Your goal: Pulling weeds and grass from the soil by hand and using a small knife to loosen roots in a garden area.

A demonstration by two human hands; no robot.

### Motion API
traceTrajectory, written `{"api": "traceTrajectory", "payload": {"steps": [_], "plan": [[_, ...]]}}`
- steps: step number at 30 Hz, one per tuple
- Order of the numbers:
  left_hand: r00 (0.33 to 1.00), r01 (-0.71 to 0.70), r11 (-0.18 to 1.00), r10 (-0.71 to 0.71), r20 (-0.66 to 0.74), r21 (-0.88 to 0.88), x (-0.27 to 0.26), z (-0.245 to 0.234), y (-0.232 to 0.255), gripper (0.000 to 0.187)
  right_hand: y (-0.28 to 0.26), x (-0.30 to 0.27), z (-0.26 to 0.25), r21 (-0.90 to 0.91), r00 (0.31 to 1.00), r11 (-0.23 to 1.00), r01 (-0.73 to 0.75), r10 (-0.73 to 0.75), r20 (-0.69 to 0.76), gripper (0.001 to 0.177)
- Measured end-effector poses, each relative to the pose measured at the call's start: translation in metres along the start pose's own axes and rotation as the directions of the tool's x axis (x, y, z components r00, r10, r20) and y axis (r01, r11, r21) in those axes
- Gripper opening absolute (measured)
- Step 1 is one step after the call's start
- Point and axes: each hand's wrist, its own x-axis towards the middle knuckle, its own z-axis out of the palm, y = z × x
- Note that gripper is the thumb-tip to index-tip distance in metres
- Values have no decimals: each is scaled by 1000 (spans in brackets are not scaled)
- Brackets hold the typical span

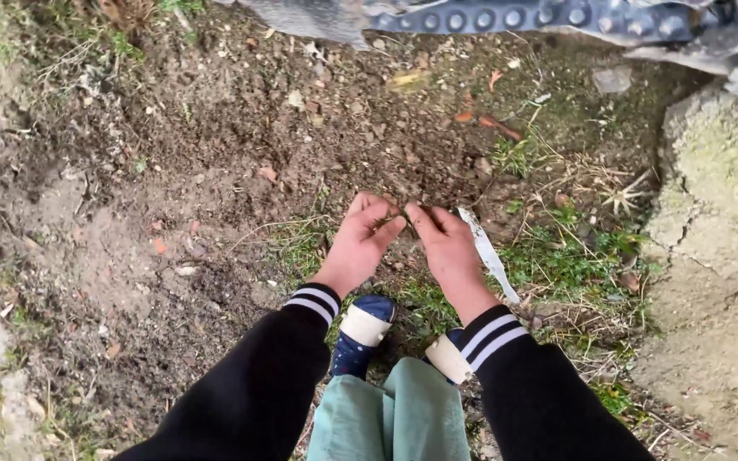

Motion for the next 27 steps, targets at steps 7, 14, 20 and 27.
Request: {"api": "traceTrajectory", "payload": {"steps": [7,14,20,27], "plan": [[992,4,989,-23,-126,-149,-22,-18,55,17,-29,-22,26,94,994,994,-57,49,94,38],[923,204,830,-340,-181,-520,-24,-15,63,9,-60,-40,19,392,977,896,-209,178,114,38],[835,368,780,-517,-190,-507,-27,-7,13,12,-67,-56,10,288,948,904,-315,314,49,77],[630,628,689,-723,-283,-363,-45,-52,25,37,-63,-69,26,115,936,930,-350,352,3,69]]}}
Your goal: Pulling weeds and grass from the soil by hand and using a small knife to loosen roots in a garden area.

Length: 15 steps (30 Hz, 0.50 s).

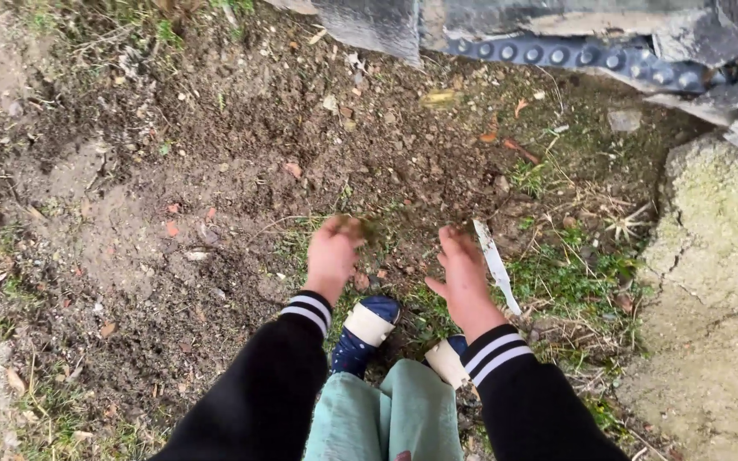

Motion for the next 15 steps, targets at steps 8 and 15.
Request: {"api": "traceTrajectory", "payload": {"steps": [8,15], "plan": [[826,-476,878,465,-319,48,13,-126,110,82,-2,-2,28,-72,983,992,104,-92,158,54],[886,-432,900,435,-162,57,14,-58,84,63,17,26,-3,-125,975,971,203,-189,115,47]]}}
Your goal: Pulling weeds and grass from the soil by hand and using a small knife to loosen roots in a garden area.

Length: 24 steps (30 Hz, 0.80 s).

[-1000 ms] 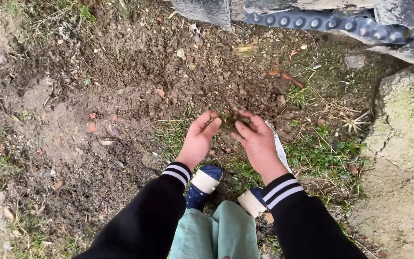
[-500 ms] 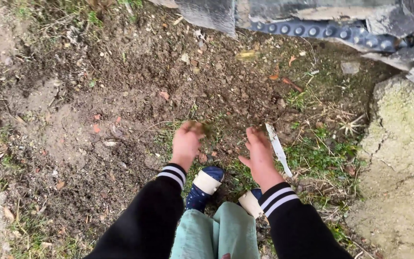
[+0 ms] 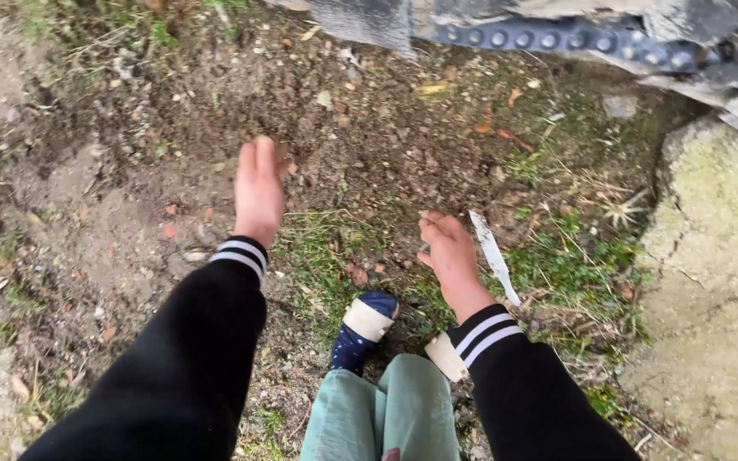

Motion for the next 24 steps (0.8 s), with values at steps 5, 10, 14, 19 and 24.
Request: {"api": "traceTrajectory", "payload": {"steps": [5,10,14,19,24], "plan": [[964,78,940,-156,215,332,-52,81,0,71,89,58,-77,-464,981,886,-17,-74,-177,36],[887,1,933,-167,431,360,-63,143,-55,47,126,64,-131,-567,971,818,-94,-50,-233,30],[824,-52,910,-194,532,412,-73,182,-79,43,181,105,-156,-820,929,573,-7,-300,-218,35],[775,-136,855,-223,591,501,-85,223,-85,43,174,108,-138,-940,903,338,-55,-386,-191,30],[754,-294,795,-149,640,531,-70,258,-84,37,184,135,-131,-975,874,162,-151,-438,-209,29]]}}
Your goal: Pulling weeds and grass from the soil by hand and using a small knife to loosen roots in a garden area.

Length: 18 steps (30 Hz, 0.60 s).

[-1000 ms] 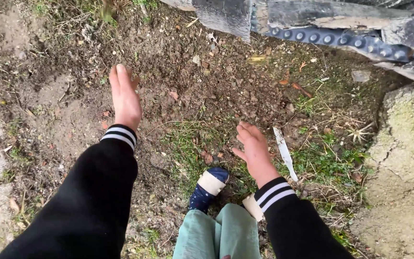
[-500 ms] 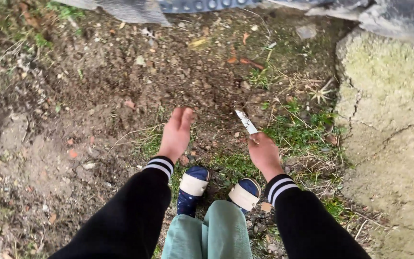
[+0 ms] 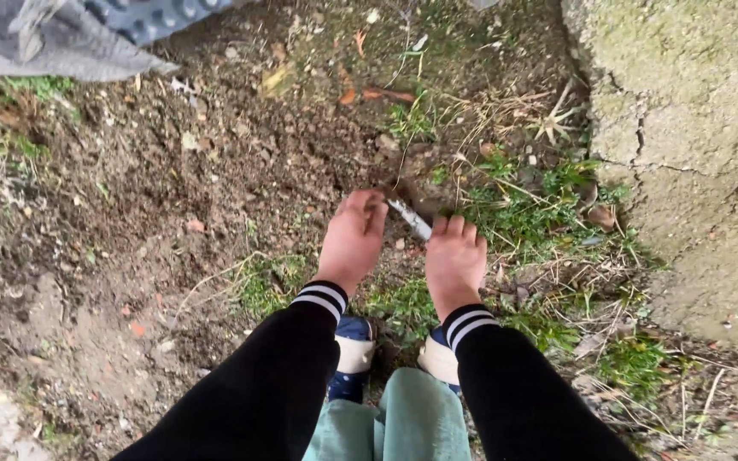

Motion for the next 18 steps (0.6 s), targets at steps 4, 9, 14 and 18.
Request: {"api": "traceTrajectory", "payload": {"steps": [4,9,14,18], "plan": [[990,-69,984,88,-113,163,47,-13,16,28,6,0,5,212,999,977,-30,36,-22,26],[914,-261,933,321,-247,248,115,-6,30,37,29,-13,-42,445,978,894,-61,-36,205,32],[860,-313,793,470,-198,523,135,28,21,33,65,-23,-90,459,976,880,-122,22,217,47],[811,-312,709,545,-211,632,153,44,-15,25,105,2,-99,396,1000,918,27,-25,-10,45]]}}
